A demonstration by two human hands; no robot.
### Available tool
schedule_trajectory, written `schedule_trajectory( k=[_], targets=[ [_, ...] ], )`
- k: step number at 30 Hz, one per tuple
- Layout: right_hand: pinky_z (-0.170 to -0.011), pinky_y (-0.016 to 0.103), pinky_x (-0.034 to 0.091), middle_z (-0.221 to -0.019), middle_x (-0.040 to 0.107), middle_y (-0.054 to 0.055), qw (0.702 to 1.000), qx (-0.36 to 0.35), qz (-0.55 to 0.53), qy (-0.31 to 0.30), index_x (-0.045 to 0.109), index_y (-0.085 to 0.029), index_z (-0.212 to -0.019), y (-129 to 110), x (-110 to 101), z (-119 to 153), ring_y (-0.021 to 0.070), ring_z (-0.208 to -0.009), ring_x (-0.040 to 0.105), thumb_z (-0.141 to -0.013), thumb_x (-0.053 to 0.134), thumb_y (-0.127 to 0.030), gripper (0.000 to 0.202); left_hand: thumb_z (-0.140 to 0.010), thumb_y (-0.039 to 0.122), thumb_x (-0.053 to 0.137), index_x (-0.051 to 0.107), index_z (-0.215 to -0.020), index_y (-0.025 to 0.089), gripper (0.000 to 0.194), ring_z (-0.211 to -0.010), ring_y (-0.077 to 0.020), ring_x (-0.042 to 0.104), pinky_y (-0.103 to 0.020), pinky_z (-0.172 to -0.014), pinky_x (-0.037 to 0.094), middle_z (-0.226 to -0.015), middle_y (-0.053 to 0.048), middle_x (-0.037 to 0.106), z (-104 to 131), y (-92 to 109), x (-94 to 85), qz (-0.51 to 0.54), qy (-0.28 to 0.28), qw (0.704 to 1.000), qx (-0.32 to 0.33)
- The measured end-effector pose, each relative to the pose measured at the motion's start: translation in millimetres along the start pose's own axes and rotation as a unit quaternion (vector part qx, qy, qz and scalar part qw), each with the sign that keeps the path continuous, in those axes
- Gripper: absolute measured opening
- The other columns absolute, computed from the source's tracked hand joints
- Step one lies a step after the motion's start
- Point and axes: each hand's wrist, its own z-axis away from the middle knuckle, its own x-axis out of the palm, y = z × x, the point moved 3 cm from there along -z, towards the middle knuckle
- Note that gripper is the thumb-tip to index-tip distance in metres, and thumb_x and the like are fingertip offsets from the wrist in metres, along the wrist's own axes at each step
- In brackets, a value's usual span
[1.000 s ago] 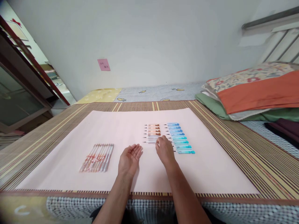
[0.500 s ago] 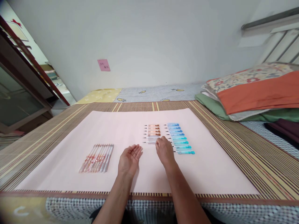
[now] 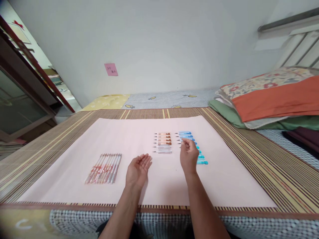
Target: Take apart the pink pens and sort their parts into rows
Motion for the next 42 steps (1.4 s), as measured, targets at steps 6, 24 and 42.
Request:
schedule_trajectory(
  k=[6, 24, 42],
  targets=[
    [-0.061, 0.027, 0.048, -0.073, 0.067, 0.001, 0.986, 0.118, -0.104, 0.060, 0.073, -0.017, -0.094, 1, -6, -3, 0.0147, -0.065, 0.059, -0.080, 0.069, -0.040, 0.028, -0.086, 0.016, 0.064, 0.059, -0.073, 0.015, 0.014, -0.046, -0.0078, 0.053, -0.017, -0.042, 0.040, -0.061, -0.001, 0.060, -1, -1, -0.9, -0.002, -0.009, 1.000, -0.003],
    [-0.051, 0.024, 0.042, -0.060, 0.059, -0.004, 0.992, 0.090, -0.092, 0.006, 0.067, -0.018, -0.082, 2, 6, -3, 0.0115, -0.052, 0.051, -0.080, 0.069, -0.056, 0.038, -0.063, 0.028, 0.076, 0.024, -0.057, 0.025, 0.052, -0.044, -0.0057, 0.020, -0.021, -0.042, 0.014, -0.048, 0.011, 0.023, 7, -1, -1.6, -0.193, -0.036, 0.971, 0.137],
    [-0.065, 0.027, 0.044, -0.073, 0.068, 0.001, 0.954, -0.014, 0.012, -0.298, 0.065, -0.020, -0.081, -49, 0, 57, 0.0161, -0.066, 0.059, -0.087, 0.058, -0.037, 0.019, -0.089, 0.039, 0.061, 0.034, -0.059, 0.025, 0.042, -0.054, -0.0122, 0.032, -0.028, -0.055, 0.026, -0.054, 0.007, 0.031, 75, -17, -4.9, -0.525, -0.174, 0.764, 0.333]
  ],
)
